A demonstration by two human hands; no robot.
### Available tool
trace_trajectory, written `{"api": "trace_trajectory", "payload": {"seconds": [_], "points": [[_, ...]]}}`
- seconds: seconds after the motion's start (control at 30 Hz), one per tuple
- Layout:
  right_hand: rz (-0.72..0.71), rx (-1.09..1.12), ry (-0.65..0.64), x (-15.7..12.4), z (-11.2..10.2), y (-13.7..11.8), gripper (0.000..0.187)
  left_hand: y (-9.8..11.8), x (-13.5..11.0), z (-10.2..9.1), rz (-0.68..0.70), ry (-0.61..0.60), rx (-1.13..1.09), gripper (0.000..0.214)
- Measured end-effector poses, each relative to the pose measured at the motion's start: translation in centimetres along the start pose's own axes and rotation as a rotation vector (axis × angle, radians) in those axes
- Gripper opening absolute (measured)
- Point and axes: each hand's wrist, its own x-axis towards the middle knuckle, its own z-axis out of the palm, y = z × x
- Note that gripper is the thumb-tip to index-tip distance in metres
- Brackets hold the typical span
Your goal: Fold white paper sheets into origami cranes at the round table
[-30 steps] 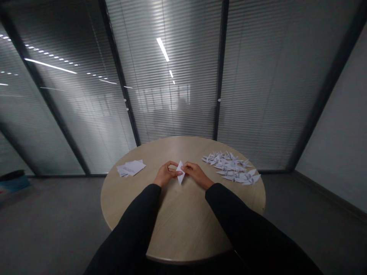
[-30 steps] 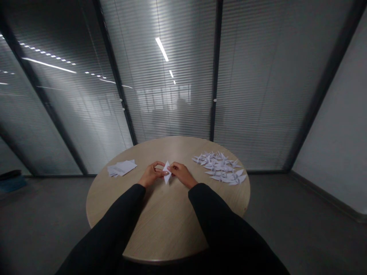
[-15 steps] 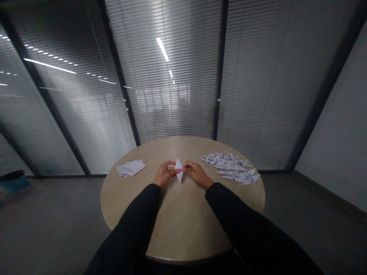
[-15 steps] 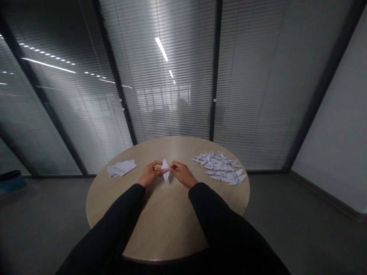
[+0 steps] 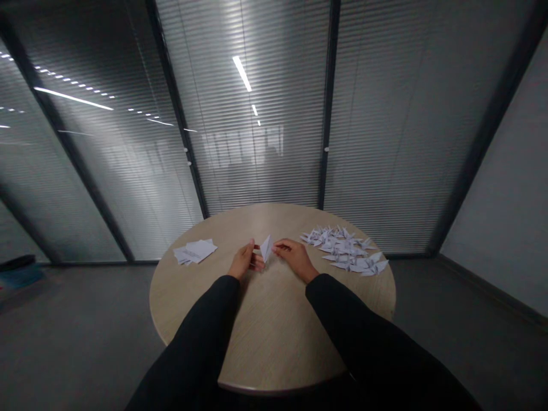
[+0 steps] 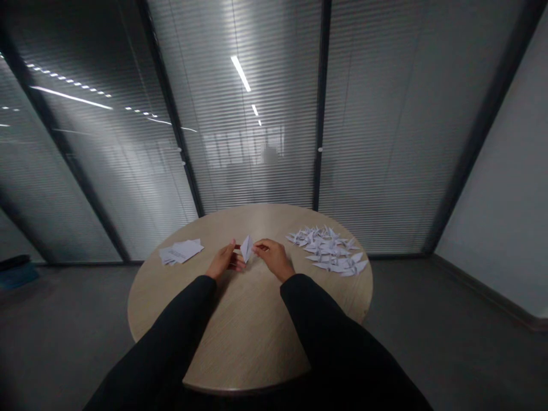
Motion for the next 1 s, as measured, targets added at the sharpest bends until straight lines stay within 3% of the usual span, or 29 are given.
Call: {"api": "trace_trajectory", "payload": {"seconds": [0.17,0.37,0.5,0.7,1.0], "points": [[-0.129,-0.102,0.045,0.0,-0.2,-0.5,0.014,0.0,-0.1,-0.1,-0.097,-0.001,-0.044,0.054],[-0.200,-0.113,-0.007,0.0,-0.3,-0.2,0.011,0.8,-0.7,0.4,-0.112,-0.126,-0.247,0.045],[-0.178,-0.120,-0.066,-0.2,-0.3,-0.5,0.011,0.7,-0.6,0.4,-0.057,-0.086,-0.287,0.035],[-0.149,-0.173,-0.088,-0.4,-0.2,-0.9,0.018,0.3,-0.3,0.2,-0.029,-0.046,-0.329,0.043],[-0.129,-0.166,-0.083,-0.3,0.0,-0.7,0.028,-0.7,0.2,0.1,0.048,-0.227,-0.202,0.040]]}}
